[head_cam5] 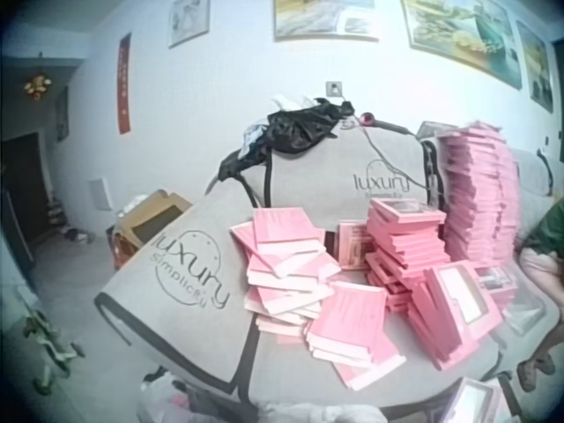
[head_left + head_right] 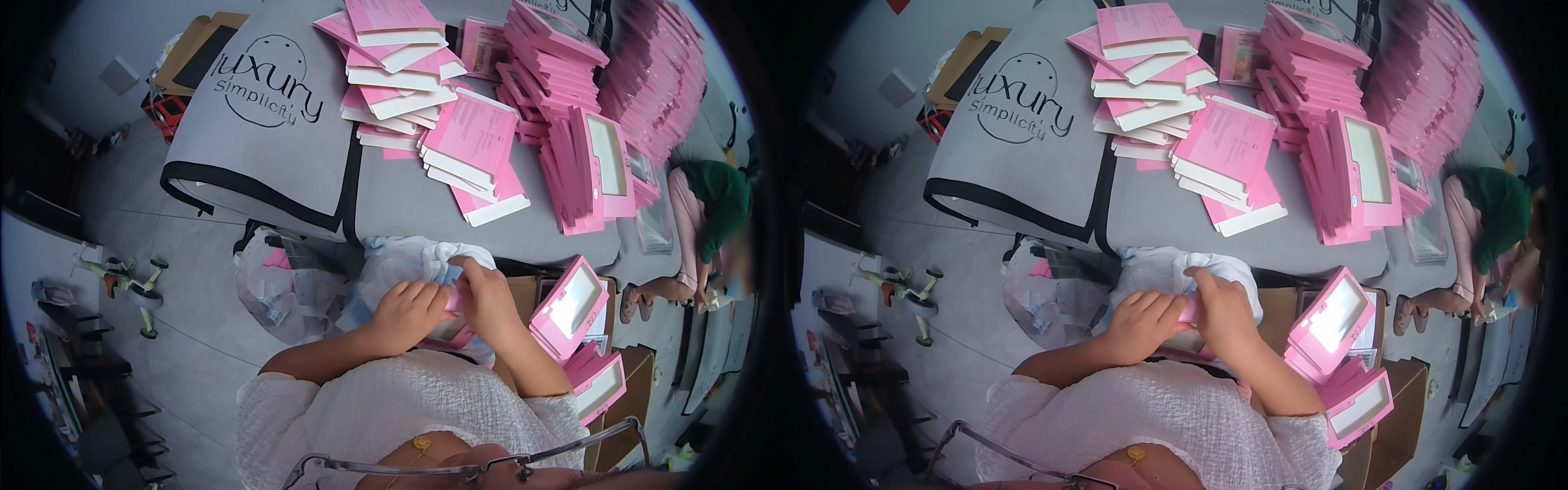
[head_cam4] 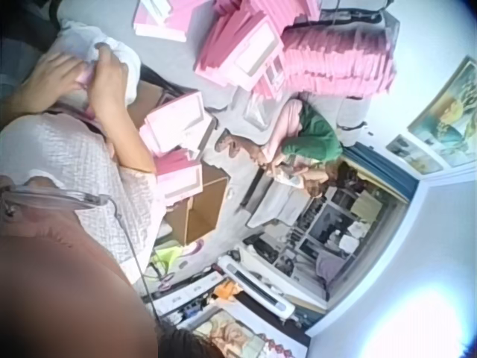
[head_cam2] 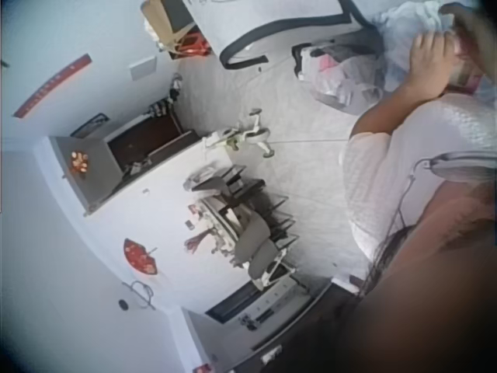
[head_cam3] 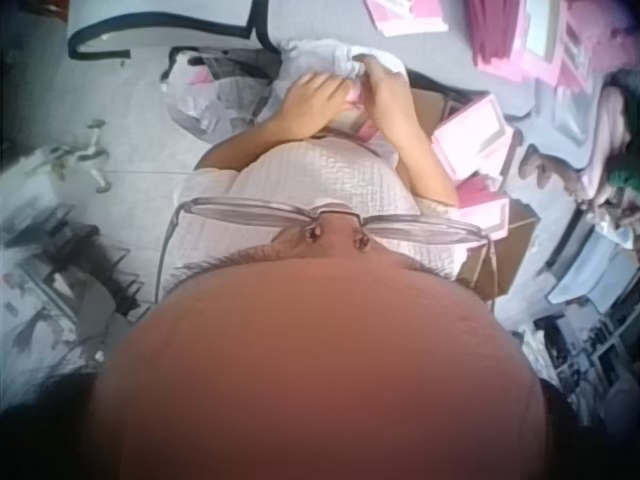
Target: The person assembles pink photo frames by inserting white backing cards into the pink frames and stacking the completed units. The person handles the frames and cards by hand, repeatedly picking up a frame, inserting a card, and placing the finished frame onto a growing stack.
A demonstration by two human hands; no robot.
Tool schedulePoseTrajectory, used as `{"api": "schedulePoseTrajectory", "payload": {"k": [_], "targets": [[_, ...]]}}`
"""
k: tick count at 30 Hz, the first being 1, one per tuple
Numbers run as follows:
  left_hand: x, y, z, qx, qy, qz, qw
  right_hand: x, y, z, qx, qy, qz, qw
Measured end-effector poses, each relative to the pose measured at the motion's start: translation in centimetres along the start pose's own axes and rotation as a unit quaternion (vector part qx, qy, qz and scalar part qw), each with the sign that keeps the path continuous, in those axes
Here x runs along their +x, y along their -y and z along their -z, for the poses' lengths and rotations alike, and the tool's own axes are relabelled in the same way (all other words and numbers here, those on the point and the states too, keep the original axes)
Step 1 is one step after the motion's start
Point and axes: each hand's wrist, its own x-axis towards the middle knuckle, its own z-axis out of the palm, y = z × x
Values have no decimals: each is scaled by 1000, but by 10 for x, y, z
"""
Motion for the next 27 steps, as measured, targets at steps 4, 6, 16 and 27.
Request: {"api": "schedulePoseTrajectory", "payload": {"k": [4, 6, 16, 27], "targets": [[-4, 4, -3, 48, -8, 9, 999, -1, 5, 23, -195, -88, 202, 956], [-7, 5, -2, 48, -5, 14, 999, -8, -12, 24, -96, -30, 209, 973], [-13, 15, -6, 9, 69, 30, 997, -38, -46, 15, -41, 61, 132, 989], [-20, 33, 6, -276, 7, 172, 946, -28, -20, 4, -6, 45, 50, 998]]}}
